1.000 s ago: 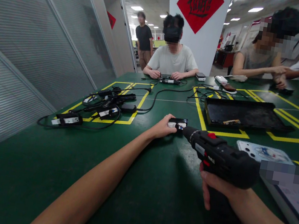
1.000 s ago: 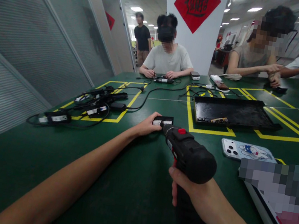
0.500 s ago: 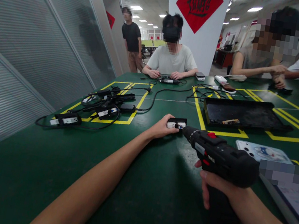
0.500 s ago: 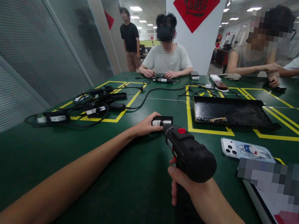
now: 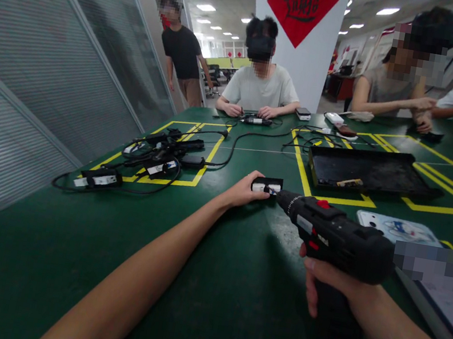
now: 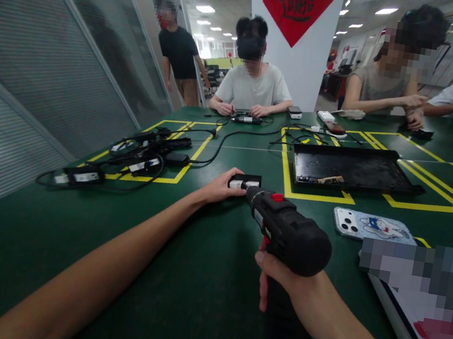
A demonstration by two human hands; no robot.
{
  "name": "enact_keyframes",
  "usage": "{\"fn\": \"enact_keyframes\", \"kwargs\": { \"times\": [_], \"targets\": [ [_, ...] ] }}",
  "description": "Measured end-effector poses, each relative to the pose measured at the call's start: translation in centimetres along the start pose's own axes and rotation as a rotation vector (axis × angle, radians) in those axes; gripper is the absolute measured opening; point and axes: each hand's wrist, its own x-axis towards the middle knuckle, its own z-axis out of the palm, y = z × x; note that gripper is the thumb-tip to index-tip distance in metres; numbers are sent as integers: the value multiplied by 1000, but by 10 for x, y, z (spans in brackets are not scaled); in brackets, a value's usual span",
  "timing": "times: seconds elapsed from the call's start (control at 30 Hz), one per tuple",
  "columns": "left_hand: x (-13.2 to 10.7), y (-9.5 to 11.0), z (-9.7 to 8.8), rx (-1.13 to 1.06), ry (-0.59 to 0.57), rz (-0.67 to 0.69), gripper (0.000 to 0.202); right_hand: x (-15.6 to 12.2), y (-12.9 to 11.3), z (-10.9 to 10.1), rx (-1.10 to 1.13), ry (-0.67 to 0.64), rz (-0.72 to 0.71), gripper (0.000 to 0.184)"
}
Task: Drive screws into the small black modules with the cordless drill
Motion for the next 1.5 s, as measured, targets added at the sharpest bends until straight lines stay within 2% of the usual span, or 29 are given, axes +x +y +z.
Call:
{"fn": "enact_keyframes", "kwargs": {
  "times": [0.2, 0.53, 0.73, 0.9, 1.2, 1.5],
  "targets": [
    [0, -1, 1, -4, 7, 16, 48, -4, -10, 0, 14, -8, -8, 27],
    [0, -1, 0, 13, -6, 23, 49, -3, -7, 0, 0, 0, 24, 28],
    [0, -2, 0, -12, -14, 30, 49, -3, -10, 0, -11, -16, -18, 24],
    [-1, 0, -1, 11, -6, 35, 49, -3, -7, -1, 26, -7, 29, 26],
    [0, -2, -1, 18, -11, 34, 50, -3, -12, 1, 37, -20, 10, 16],
    [-1, -1, -1, 20, -5, 43, 48, -5, -12, 1, 40, -10, 37, 19]
  ]
}}
